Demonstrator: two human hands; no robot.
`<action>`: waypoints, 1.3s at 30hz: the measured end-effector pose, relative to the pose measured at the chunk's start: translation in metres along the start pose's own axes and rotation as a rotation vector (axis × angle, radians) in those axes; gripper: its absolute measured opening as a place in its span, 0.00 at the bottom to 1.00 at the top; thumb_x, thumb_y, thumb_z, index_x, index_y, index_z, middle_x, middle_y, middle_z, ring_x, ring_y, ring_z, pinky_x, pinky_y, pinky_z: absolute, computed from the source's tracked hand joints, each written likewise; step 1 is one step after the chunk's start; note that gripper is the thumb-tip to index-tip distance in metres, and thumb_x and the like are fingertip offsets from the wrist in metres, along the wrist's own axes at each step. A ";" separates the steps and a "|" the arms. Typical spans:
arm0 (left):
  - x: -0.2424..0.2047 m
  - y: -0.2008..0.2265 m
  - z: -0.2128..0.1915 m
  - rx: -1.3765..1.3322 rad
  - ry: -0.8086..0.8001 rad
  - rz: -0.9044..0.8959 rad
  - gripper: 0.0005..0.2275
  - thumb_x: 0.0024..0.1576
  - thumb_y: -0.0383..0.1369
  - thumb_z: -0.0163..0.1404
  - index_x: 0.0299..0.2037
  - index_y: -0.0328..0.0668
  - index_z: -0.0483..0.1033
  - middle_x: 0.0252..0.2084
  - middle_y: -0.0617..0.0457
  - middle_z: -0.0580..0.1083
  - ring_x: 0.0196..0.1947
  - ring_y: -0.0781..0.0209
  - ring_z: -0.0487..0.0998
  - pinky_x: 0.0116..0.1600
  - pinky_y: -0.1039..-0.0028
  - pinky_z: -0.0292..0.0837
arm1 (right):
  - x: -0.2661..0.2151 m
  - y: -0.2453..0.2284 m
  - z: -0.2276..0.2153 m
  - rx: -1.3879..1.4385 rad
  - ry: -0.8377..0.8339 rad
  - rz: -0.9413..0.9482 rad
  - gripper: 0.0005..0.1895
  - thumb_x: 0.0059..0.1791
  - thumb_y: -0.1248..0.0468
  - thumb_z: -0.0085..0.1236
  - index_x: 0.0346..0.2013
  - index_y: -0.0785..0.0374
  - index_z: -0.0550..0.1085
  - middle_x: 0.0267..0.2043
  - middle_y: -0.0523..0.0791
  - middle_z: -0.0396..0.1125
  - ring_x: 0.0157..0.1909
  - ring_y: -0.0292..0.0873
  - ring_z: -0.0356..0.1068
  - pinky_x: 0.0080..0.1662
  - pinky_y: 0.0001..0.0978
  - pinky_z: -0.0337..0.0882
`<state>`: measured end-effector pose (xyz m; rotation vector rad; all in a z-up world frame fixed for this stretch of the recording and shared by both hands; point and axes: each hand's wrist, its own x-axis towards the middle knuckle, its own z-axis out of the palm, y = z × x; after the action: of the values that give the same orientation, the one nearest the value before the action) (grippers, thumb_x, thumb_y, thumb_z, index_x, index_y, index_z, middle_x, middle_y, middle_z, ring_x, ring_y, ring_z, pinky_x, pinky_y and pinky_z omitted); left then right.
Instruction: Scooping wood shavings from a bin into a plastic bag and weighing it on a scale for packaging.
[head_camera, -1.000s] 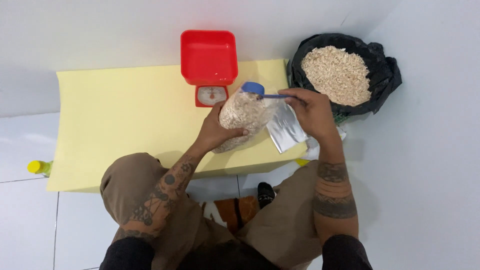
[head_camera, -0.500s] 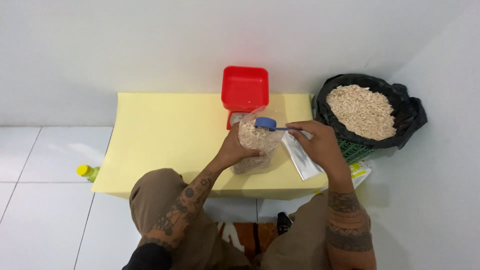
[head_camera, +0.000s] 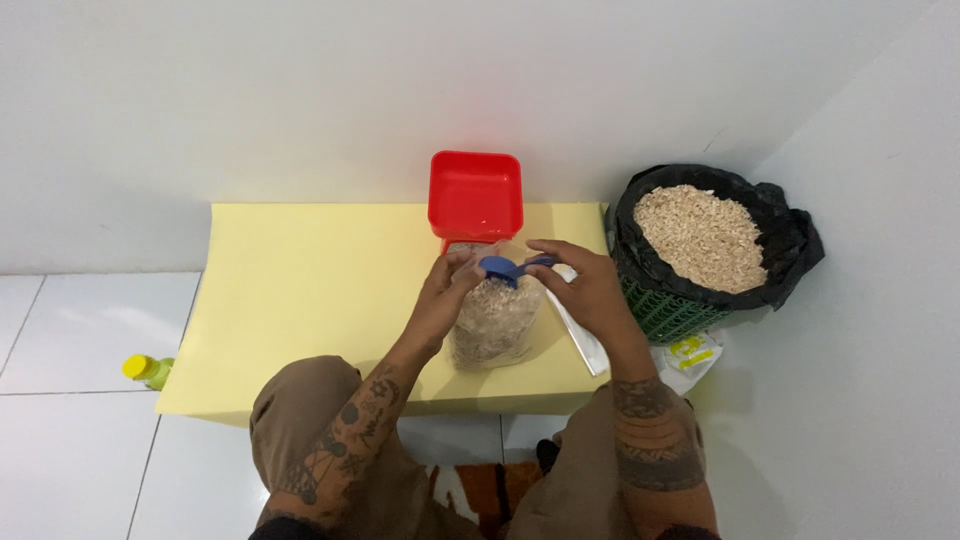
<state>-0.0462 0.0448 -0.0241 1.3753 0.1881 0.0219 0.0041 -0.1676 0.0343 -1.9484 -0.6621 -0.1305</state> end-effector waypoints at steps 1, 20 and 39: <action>0.005 -0.005 -0.001 -0.003 -0.003 0.001 0.31 0.58 0.43 0.57 0.66 0.33 0.61 0.67 0.32 0.63 0.71 0.35 0.60 0.69 0.50 0.61 | 0.002 0.000 0.003 -0.004 0.001 0.000 0.15 0.50 0.65 0.67 0.52 0.55 0.82 0.41 0.48 0.79 0.47 0.47 0.78 0.54 0.43 0.74; -0.006 0.006 0.007 -0.077 0.180 0.057 0.17 0.66 0.31 0.39 0.60 0.35 0.75 0.58 0.38 0.74 0.62 0.50 0.70 0.65 0.57 0.65 | 0.010 0.024 0.036 0.063 0.071 -0.183 0.07 0.56 0.63 0.56 0.41 0.58 0.81 0.36 0.47 0.77 0.42 0.50 0.78 0.51 0.42 0.74; 0.005 -0.006 0.004 -0.166 0.095 0.162 0.15 0.68 0.31 0.38 0.56 0.40 0.78 0.54 0.40 0.76 0.62 0.49 0.72 0.67 0.57 0.63 | -0.002 0.011 0.025 0.086 0.148 -0.327 0.10 0.60 0.64 0.52 0.40 0.65 0.78 0.37 0.50 0.74 0.41 0.52 0.77 0.47 0.42 0.74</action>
<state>-0.0416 0.0407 -0.0295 1.2220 0.1500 0.2336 0.0029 -0.1502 0.0129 -1.7176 -0.8689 -0.4372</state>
